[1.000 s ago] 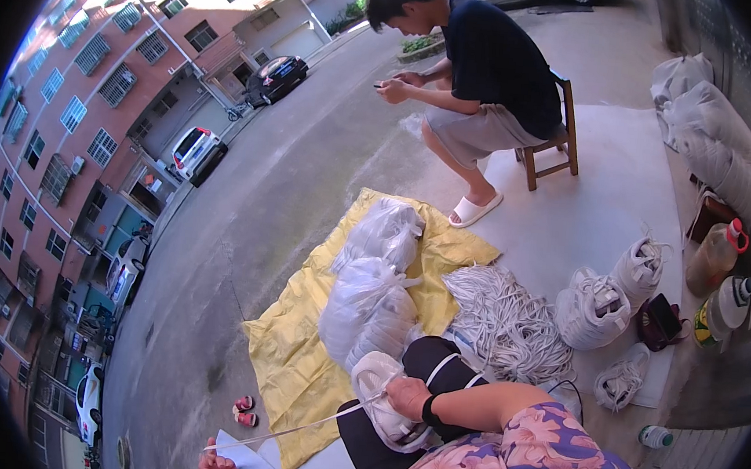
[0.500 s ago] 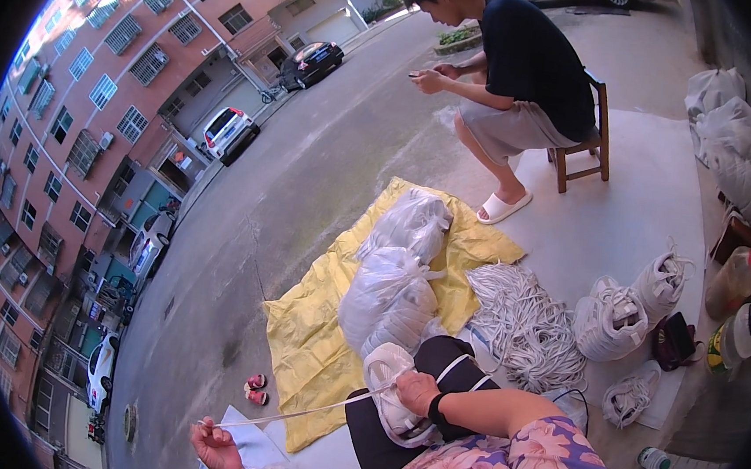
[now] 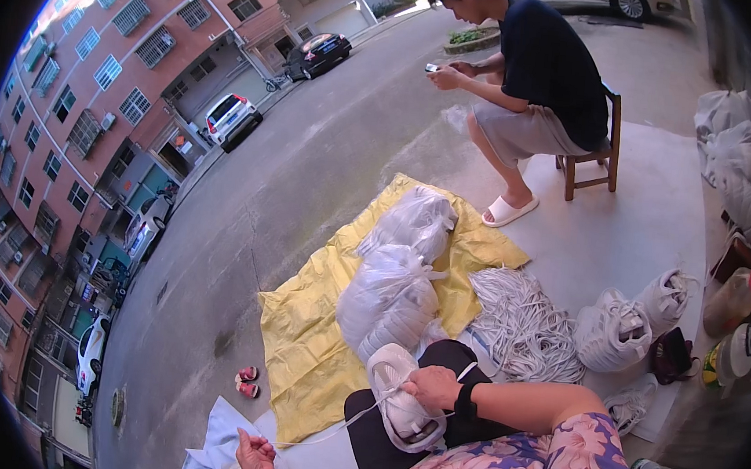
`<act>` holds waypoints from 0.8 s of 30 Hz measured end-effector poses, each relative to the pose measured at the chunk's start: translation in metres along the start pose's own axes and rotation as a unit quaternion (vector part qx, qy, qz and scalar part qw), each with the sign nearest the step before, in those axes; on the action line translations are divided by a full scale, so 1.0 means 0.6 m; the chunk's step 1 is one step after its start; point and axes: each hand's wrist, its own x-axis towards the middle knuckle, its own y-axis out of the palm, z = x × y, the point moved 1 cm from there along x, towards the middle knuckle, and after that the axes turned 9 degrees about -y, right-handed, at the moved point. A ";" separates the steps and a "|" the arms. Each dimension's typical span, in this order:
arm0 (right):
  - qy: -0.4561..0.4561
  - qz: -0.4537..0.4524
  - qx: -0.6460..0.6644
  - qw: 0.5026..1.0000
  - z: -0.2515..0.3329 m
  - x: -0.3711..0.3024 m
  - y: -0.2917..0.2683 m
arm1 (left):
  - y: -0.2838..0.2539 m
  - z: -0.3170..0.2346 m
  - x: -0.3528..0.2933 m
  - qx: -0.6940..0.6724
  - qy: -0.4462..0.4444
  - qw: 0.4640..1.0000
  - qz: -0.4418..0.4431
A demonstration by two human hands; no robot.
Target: Insert and thread a white shoelace through the eyelets of a white sneaker.
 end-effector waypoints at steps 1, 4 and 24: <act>0.037 -0.017 0.045 0.998 -0.006 0.001 0.003 | 0.028 0.022 0.003 0.024 -0.003 1.000 0.011; -0.008 -0.020 0.057 0.998 -0.080 0.025 0.031 | 0.114 0.091 0.012 0.048 -0.079 0.979 0.180; 0.018 -0.158 0.566 0.809 0.080 0.060 -0.068 | 0.400 0.133 -0.074 -0.029 -0.141 0.881 0.451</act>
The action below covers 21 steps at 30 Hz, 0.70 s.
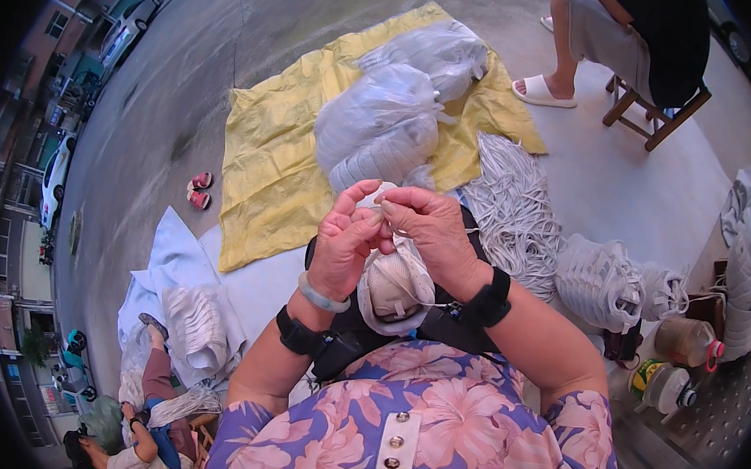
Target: Insert and thread a white shoelace through the eyelets of a white sneaker.
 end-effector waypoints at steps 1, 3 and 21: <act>-0.002 0.021 0.012 1.000 0.000 -0.001 -0.004 | 0.001 -0.001 0.000 0.002 -0.003 1.000 0.008; -0.003 0.026 0.012 1.000 -0.002 -0.001 -0.007 | 0.000 0.002 0.001 0.002 -0.006 1.000 0.011; -0.011 0.052 0.004 0.999 0.007 -0.027 -0.001 | 0.002 0.000 -0.004 0.014 -0.035 0.998 0.046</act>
